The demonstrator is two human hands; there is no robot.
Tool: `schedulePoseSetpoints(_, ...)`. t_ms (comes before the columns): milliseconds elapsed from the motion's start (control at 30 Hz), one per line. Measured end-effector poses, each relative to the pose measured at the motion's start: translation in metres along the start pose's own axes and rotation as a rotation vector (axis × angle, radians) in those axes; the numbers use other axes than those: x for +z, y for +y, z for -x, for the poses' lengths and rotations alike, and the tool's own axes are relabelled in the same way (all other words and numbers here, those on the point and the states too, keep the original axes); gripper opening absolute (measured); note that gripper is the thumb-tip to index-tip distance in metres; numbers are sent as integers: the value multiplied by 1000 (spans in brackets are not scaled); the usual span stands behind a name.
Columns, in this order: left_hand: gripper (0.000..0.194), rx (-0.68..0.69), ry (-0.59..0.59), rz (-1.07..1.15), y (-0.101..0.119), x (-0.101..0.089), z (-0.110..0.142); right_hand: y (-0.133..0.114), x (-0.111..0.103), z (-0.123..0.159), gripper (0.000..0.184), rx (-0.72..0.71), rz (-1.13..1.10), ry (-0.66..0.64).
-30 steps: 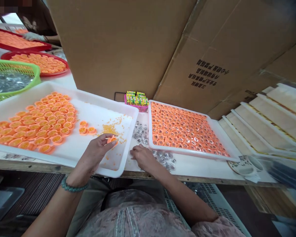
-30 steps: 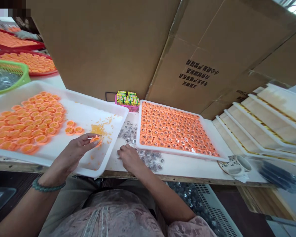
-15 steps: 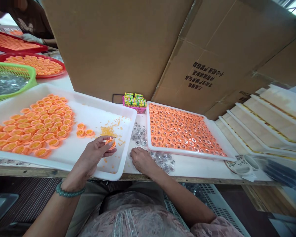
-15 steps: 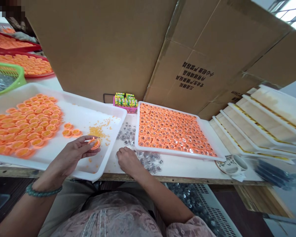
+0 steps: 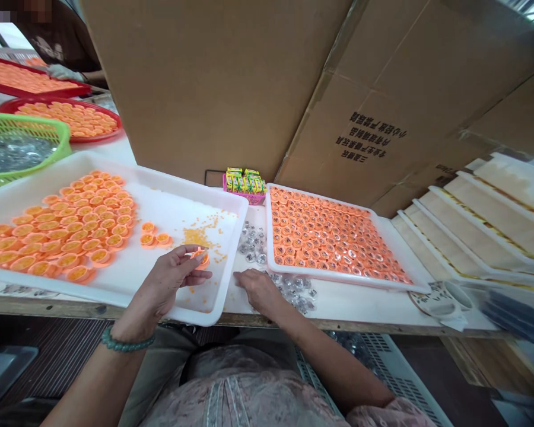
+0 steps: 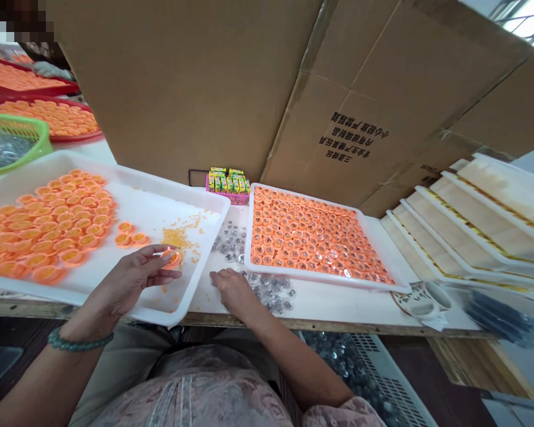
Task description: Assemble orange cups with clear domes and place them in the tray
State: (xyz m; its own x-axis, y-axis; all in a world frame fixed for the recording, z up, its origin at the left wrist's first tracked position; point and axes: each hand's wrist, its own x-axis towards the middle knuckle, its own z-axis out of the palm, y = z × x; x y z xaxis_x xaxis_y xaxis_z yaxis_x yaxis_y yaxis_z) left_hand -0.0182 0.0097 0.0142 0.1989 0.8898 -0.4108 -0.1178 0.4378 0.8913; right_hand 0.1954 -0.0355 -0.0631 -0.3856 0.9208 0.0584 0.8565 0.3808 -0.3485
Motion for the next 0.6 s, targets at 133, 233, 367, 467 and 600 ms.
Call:
schedulePoseSetpoints(133, 49, 18, 9, -16, -1, 0, 1, -4, -16, 5, 21, 273, -646, 285)
schedulePoseSetpoints(233, 51, 23, 21, -25, -2, 0, 0, -15, -37, 4, 19, 324, -1054, 325)
schedulePoseSetpoints(367, 48, 38, 17, -11, -4, 0, 0, -31, -53, -5, 17, 282, -1296, 315)
schedulePoseSetpoints(467, 39, 34, 14, 46, -2, 1, 1, -40, -53, -14, 18, 252, -1386, 301)
schedulePoseSetpoints(600, 31, 11, -11, 140, -1, 1, 2, -47, -53, -26, 22, 219, -1430, 268)
